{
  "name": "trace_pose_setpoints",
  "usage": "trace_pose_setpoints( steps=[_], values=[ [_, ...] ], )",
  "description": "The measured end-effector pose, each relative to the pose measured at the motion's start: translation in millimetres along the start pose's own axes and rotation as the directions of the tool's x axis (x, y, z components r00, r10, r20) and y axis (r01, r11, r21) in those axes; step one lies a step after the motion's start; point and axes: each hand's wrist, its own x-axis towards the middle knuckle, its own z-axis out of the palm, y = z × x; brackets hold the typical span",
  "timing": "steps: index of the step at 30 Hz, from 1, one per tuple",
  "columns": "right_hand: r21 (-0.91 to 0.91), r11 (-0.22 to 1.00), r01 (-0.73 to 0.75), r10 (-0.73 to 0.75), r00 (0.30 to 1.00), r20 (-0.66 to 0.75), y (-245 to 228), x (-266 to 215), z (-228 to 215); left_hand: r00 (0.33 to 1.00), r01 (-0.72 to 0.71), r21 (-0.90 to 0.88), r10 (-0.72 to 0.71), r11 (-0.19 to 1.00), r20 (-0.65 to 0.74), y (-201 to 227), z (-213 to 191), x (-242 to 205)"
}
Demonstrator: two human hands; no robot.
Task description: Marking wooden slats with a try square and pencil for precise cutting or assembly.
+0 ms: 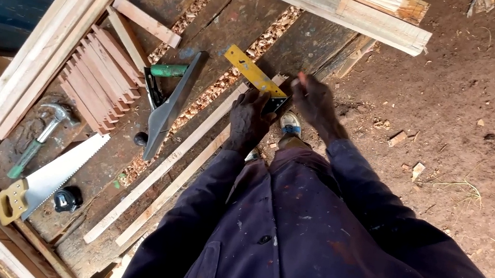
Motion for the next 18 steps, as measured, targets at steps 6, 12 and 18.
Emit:
trace_pose_setpoints(
  steps=[6, 12, 18],
  values=[
    [0.097, 0.995, -0.017, -0.016, 0.945, 0.326, 52.1, -6.4, 8.2, 0.999, 0.044, -0.225, -0.048, 0.973, -0.014, 15.6, -46.8, -32.9],
    [0.324, 0.946, -0.015, -0.087, 0.95, 0.299, 19.4, -14.8, -51.1, 0.974, 0.134, 0.014, -0.129, 0.991, -0.185, -72.4, -46.6, -142.7],
    [0.231, 0.968, -0.099, 0.029, 0.957, 0.287, 18.7, -7.7, -79.9, 0.931, 0.263, 0.349, -0.142, 0.899, -0.337, -170.6, -13.9, -240.3]
  ],
)
